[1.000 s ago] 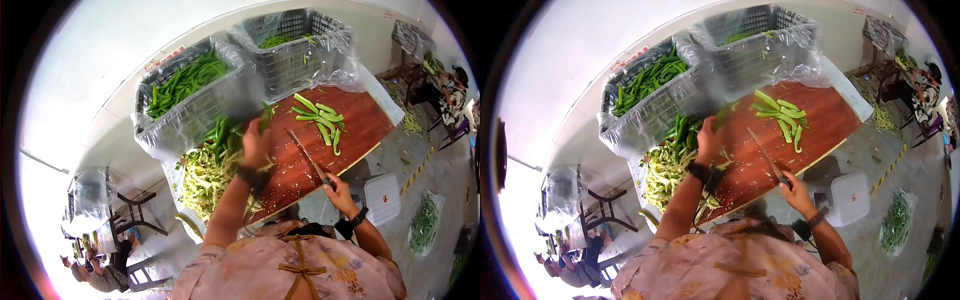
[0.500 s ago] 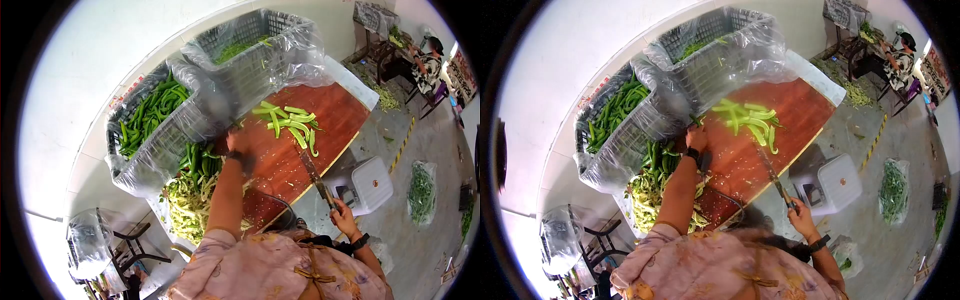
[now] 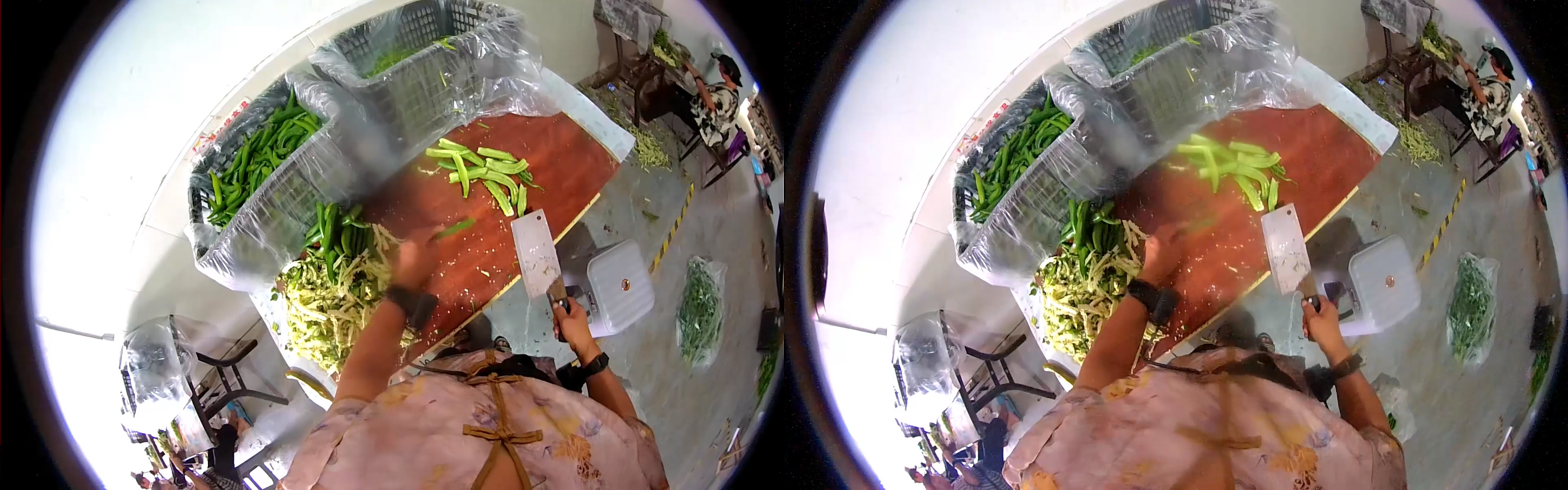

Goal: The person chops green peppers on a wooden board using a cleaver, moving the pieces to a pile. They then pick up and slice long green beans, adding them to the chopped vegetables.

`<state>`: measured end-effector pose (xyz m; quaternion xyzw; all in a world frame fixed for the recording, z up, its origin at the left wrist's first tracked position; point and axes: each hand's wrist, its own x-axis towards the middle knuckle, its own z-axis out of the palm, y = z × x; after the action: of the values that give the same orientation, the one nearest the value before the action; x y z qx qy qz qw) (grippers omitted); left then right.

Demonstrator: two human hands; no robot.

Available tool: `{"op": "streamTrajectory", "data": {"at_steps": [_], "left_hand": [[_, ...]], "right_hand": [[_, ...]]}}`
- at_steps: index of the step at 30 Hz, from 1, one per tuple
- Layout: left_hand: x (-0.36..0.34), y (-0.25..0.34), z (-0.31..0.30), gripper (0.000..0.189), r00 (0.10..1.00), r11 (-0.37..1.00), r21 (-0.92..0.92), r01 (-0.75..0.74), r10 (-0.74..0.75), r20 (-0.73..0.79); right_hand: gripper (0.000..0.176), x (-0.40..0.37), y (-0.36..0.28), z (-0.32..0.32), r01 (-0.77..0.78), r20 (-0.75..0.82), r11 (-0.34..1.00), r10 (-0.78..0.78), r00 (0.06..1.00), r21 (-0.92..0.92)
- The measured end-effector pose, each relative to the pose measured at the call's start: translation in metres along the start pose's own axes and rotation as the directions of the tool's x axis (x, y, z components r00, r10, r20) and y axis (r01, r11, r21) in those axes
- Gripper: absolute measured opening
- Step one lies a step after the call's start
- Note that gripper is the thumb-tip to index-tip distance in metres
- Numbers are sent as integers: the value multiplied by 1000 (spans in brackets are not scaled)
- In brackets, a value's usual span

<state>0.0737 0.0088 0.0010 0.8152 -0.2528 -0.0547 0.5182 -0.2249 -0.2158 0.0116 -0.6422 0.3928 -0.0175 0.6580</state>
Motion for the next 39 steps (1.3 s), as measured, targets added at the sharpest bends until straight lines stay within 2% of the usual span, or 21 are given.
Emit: {"op": "streamTrajectory", "data": {"at_steps": [1, 2, 3, 4, 6, 8, 10, 11, 14, 16, 17, 19, 22, 23, 25, 31, 39], "left_hand": [[-8, -1, 3, 20, 989, 978, 147, -151, 147, 33], [-14, -2, 5, 20, 988, 977, 150, -151, 147, 40], [-18, -1, 5, 21, 938, 848, 401, -346, 310, 152], [-22, 0, 6, 23, 853, 619, 591, -518, 425, 302], [-34, 1, 10, 27, 840, 601, 595, -534, 460, 289], [-43, 0, 18, 31, 827, 583, 601, -546, 490, 275], [-48, 5, 33, 43, 844, 494, 684, -536, 311, 437], [-51, 6, 36, 43, 842, 487, 687, -540, 310, 442], [-55, 36, 38, 49, 855, 541, 663, -517, 294, 426], [-46, 56, 39, 48, 902, 722, 597, -350, 87, 423], [-43, 54, 42, 48, 901, 719, 601, -350, 83, 425], [-40, 46, 47, 37, 815, 736, 397, -549, 365, 450], [-46, 44, 54, 41, 812, 733, 387, -559, 391, 433], [-48, 44, 55, 41, 811, 733, 387, -559, 388, 437], [-51, 40, 56, 52, 828, 722, 457, -520, 294, 478], [-42, 47, 60, 54, 845, 688, 546, -478, 190, 500], [-39, 39, 59, 56, 802, 668, 505, -546, 244, 545]], "right_hand": [[20, 3, 2, 0, -2, 2, 1000, 2, 1000, 8], [21, 5, 3, -1, -1, 3, 1000, 1, 1000, 16], [25, 5, 2, -1, -12, 25, 1000, 11, 1000, 23], [25, 4, 2, -1, -14, 22, 999, 13, 1000, 31], [30, 3, 5, -1, -85, 70, 993, 79, 994, 85], [32, 4, 19, -2, -88, 95, 992, 79, 992, 95], [32, 4, 25, -2, -104, 154, 988, 85, 984, 118], [32, 5, 28, -2, -104, 157, 987, 83, 984, 125], [31, 6, 28, 1, -136, 223, 980, 101, 970, 147], [31, 4, 22, 2, -201, 283, 962, 144, 948, 183], [31, 10, 32, 3, -193, 305, 959, 125, 944, 205], [31, 13, 35, 3, -196, 316, 958, 123, 941, 209], [31, 14, 46, 2, -193, 316, 955, 115, 942, 226], [31, 15, 50, 1, -185, 308, 954, 107, 945, 237], [31, 13, 52, -2, -202, 295, 947, 124, 947, 250], [31, 18, 59, -3, -186, 295, 943, 101, 950, 274], [29, 24, 64, -1, -152, 296, 958, 76, 952, 244]]}}
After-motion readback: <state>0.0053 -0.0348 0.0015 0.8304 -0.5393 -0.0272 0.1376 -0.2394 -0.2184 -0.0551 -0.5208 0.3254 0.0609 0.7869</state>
